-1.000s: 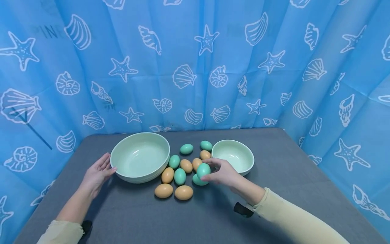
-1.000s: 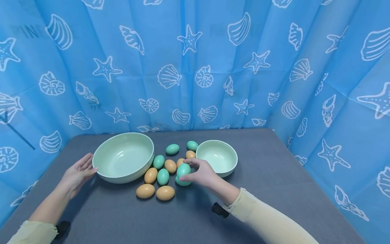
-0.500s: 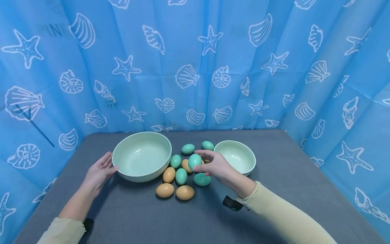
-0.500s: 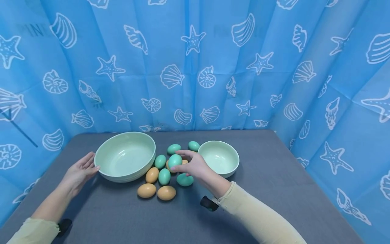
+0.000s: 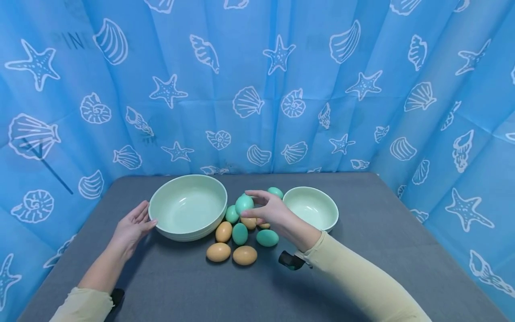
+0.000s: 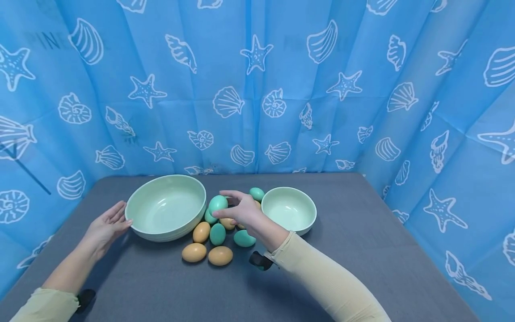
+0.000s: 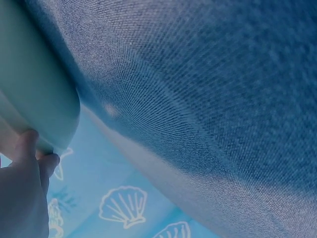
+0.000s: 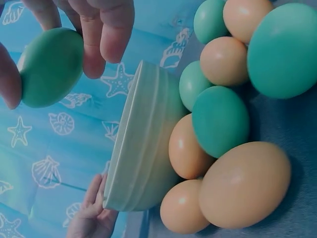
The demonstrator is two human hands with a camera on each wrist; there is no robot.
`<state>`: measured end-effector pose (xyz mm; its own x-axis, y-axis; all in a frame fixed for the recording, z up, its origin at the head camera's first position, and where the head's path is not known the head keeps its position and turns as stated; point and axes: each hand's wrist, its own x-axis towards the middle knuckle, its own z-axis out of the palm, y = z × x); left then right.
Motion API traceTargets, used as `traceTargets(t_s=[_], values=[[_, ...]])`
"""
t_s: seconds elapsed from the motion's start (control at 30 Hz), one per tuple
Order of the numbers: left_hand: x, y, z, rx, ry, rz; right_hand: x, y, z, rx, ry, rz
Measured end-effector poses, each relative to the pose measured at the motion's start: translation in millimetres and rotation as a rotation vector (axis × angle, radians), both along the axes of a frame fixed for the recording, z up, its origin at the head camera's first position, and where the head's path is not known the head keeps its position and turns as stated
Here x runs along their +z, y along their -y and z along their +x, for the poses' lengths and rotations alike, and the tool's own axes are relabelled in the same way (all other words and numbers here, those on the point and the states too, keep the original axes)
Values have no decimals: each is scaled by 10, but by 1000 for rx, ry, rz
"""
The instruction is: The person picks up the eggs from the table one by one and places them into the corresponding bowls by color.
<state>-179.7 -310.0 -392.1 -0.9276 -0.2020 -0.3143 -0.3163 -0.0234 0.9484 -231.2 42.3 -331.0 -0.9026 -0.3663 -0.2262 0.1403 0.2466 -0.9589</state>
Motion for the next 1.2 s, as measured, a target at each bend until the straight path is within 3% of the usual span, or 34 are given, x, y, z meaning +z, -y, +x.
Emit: traceTargets(t_s=[0.67,1.2], values=[[0,-17,-4,23,2,-18,55,327,-123,22,30,-41],[5,-25,7,3,0,-49,50,593,-265,32,39,-85]])
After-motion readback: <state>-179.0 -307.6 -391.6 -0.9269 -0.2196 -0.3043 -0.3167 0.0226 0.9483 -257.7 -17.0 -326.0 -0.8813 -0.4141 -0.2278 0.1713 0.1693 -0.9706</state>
